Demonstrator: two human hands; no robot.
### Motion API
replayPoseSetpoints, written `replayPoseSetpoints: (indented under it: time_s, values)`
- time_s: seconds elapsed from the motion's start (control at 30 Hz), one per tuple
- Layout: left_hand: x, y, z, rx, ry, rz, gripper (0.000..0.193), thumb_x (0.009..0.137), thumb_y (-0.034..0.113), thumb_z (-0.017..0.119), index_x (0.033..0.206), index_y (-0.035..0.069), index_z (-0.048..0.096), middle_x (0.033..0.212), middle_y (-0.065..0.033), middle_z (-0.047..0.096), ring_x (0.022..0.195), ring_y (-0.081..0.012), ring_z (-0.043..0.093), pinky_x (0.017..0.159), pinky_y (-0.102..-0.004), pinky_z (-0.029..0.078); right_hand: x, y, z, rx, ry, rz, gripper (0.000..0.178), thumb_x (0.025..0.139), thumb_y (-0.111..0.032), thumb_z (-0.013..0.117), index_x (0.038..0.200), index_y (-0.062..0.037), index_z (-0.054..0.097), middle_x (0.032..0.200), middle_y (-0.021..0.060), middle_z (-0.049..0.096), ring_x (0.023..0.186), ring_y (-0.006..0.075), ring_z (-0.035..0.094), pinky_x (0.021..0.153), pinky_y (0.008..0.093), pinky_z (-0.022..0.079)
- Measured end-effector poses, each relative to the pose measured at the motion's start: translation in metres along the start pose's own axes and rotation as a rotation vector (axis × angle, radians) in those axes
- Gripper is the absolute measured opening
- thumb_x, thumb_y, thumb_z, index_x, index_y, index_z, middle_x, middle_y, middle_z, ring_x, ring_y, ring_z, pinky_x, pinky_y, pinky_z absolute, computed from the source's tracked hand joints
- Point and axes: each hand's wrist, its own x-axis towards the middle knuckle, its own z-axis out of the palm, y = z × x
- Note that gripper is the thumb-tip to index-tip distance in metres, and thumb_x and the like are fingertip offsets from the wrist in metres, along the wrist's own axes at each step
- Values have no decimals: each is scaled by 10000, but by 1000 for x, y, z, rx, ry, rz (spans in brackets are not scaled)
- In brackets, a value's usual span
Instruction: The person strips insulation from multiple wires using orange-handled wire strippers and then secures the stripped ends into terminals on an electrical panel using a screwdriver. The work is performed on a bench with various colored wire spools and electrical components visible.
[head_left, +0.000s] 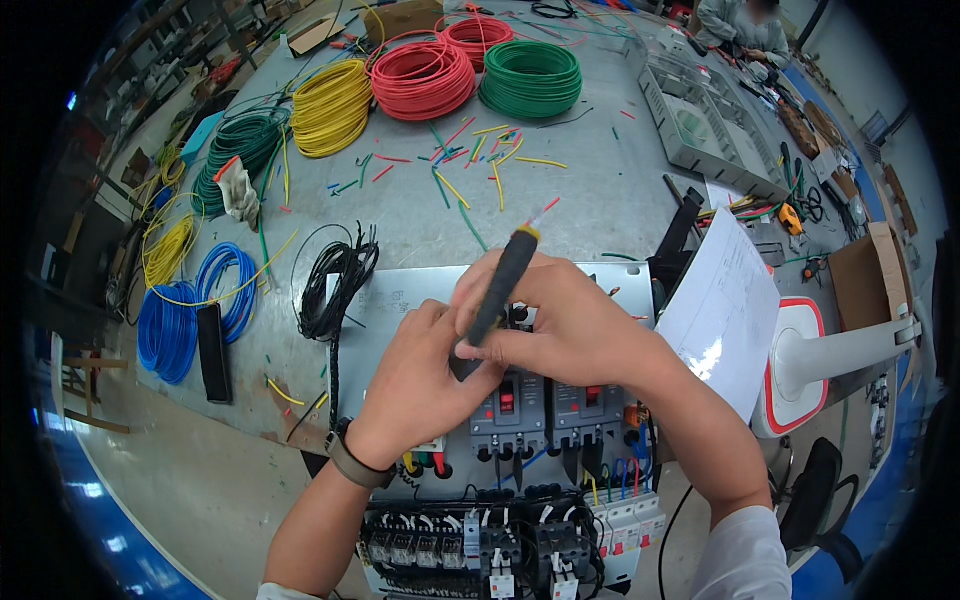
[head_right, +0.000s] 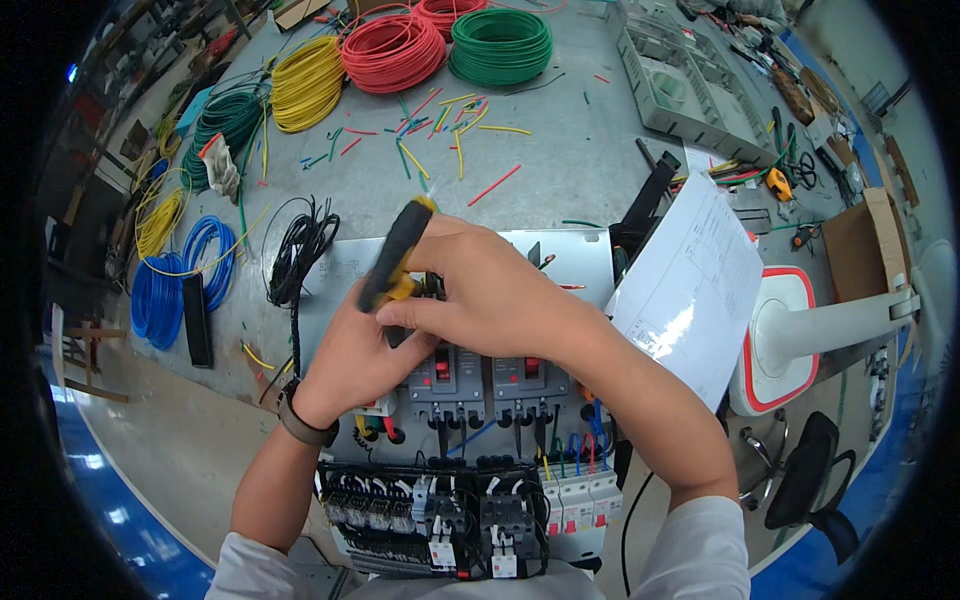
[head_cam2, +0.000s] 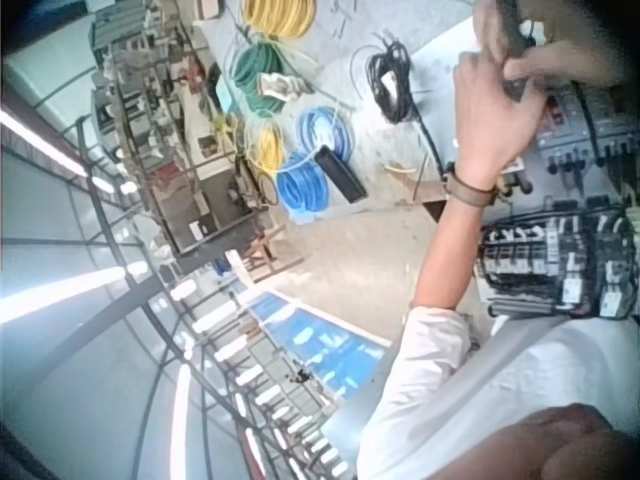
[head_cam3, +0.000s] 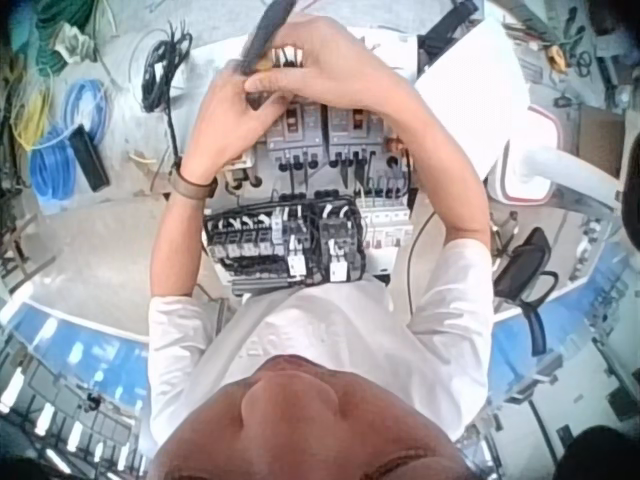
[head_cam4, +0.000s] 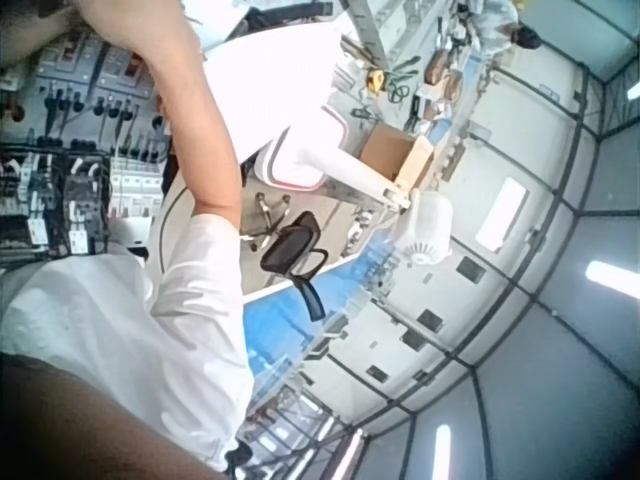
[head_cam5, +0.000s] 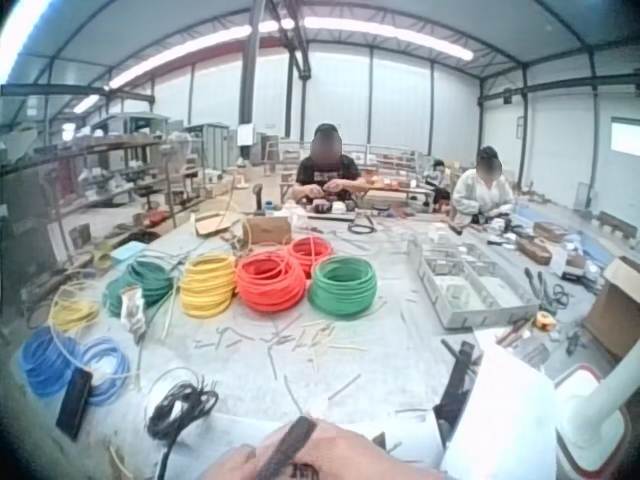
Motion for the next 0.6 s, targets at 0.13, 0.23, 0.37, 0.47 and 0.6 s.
replayPoseSetpoints:
  time_s: [0.13, 0.23, 0.37, 0.47, 0.6]
  values:
    - [-2, -1, 0, 31, -22, -39, 398, 864, 263, 780, 1174, 42, 662, 988, -142, 624, 998, -371, 577, 894, -469, 483, -2, -5, 0, 43, 14, 107, 262, 844, -115, 802, 1088, -25, 772, 936, 157, 723, 897, 317, 686, 814, 405, 543]
    - [-4, -4, 1, 78, -2, -18, 421, 871, 271, 771, 1203, 42, 651, 1000, -153, 618, 1011, -373, 582, 897, -470, 484, -2, -4, 5, 83, 76, 164, 261, 841, -103, 797, 1087, -19, 771, 920, 159, 731, 819, 295, 703, 750, 389, 548]
    - [0, -2, 1, 0, -28, 13, 429, 870, 274, 769, 1211, 44, 648, 1021, -170, 608, 1015, -387, 589, 895, -480, 486, 2, -4, -5, 132, -63, 221, 226, 885, -79, 748, 1100, -9, 733, 906, 178, 740, 821, 272, 727, 752, 383, 563]
    - [0, 9, -5, 1, -76, -131, 413, 868, 267, 766, 1196, 45, 648, 1018, -168, 620, 993, -385, 592, 885, -480, 489, 4, -5, -10, 101, -138, 124, 200, 936, -93, 708, 1113, -1, 690, 935, 190, 747, 854, 321, 729, 789, 413, 567]
    - [-3, 2, -3, 46, -103, -141, 509, 866, 256, 763, 1318, 62, 630, 1000, -165, 626, 979, -382, 591, 885, -479, 495, 7, -5, -8, 107, -89, 107, 213, 910, -121, 747, 1079, 1, 704, 978, 194, 749, 898, 334, 723, 826, 422, 560]
